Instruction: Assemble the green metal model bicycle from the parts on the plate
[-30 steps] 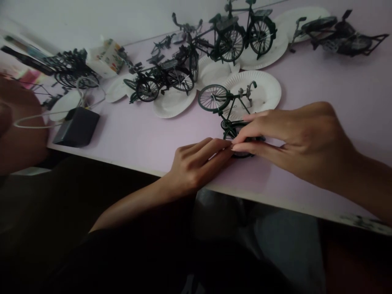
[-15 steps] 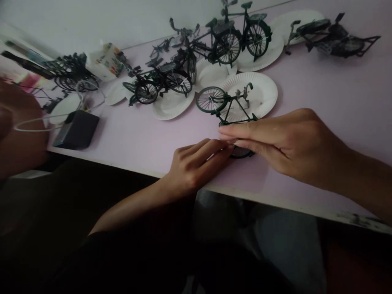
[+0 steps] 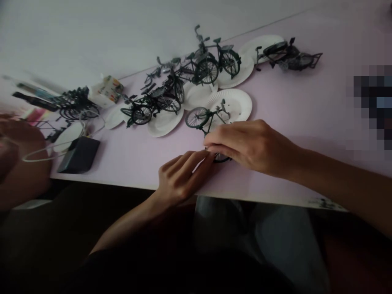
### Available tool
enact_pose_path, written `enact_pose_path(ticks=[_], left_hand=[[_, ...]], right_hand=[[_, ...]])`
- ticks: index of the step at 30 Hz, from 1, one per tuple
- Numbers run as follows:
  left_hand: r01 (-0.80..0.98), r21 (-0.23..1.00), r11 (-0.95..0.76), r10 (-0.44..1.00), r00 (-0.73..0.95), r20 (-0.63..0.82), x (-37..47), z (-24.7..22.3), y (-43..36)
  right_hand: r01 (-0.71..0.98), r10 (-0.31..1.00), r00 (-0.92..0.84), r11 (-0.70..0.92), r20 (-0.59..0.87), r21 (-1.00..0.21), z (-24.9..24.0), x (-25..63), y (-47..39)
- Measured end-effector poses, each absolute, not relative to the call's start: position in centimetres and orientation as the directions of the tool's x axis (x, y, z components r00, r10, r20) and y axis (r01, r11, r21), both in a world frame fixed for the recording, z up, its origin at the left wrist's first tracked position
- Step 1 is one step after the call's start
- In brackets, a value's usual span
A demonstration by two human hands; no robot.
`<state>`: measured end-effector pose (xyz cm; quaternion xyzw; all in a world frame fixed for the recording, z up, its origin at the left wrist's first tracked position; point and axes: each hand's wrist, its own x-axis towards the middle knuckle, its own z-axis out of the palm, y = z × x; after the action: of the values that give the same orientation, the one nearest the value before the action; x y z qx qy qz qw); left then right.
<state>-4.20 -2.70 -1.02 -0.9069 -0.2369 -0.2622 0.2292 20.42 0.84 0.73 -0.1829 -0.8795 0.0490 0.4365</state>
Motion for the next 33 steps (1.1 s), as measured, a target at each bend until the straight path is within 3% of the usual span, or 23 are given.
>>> enact_pose_path(ticks=[4, 9, 13, 17, 19, 22, 24, 29, 33], left_hand=[[0.541, -0.297, -0.786, 0.266, 0.731, 0.629, -4.5, -1.1, -2.5], [0.614, -0.074, -0.786, 0.353, 0.544, 0.761, -5.8, 0.0, -1.7], [0.637, 0.030, -0.771, 0.359, 0.395, 0.846, -6.7, 2.3, -1.6], [0.557, 0.168, -0.814, 0.379, 0.287, 0.880, -7.6, 3.7, -1.8], [0.481, 0.351, -0.804, 0.484, 0.186, 0.855, -7.8, 4.1, -2.0], [0.226, 0.737, -0.637, 0.766, 0.076, 0.639, -7.5, 4.5, -2.3], [0.067, 0.894, -0.444, 0.895, 0.085, 0.438, -7.0, 4.9, -2.3], [-0.095, 0.994, -0.056, 0.985, 0.160, 0.071, -5.5, 4.5, -1.6], [-0.089, 0.983, 0.162, 0.943, 0.308, -0.128, -5.0, 3.3, 0.4]], right_hand=[[0.312, 0.374, -0.439, 0.916, 0.817, -0.252, 0.9, 21.3, 1.5], [0.367, 0.391, -0.306, 0.890, 0.868, -0.271, 1.2, 21.9, 2.0], [0.435, 0.361, -0.193, 0.865, 0.912, -0.250, 2.0, 22.2, 1.9], [0.563, 0.362, -0.262, 0.810, 0.895, -0.163, 2.6, 22.6, 2.0], [0.552, 0.367, -0.332, 0.822, 0.869, -0.136, 2.6, 22.9, 2.1], [0.514, 0.478, -0.421, 0.826, 0.771, -0.231, 2.5, 23.2, 2.3], [0.480, 0.549, -0.484, 0.818, 0.681, -0.319, 2.6, 23.4, 2.3], [0.370, 0.712, -0.576, 0.666, 0.403, -0.648, 3.4, 23.1, 1.8], [0.387, 0.776, -0.609, 0.469, 0.162, -0.794, 3.3, 22.9, 2.0]])
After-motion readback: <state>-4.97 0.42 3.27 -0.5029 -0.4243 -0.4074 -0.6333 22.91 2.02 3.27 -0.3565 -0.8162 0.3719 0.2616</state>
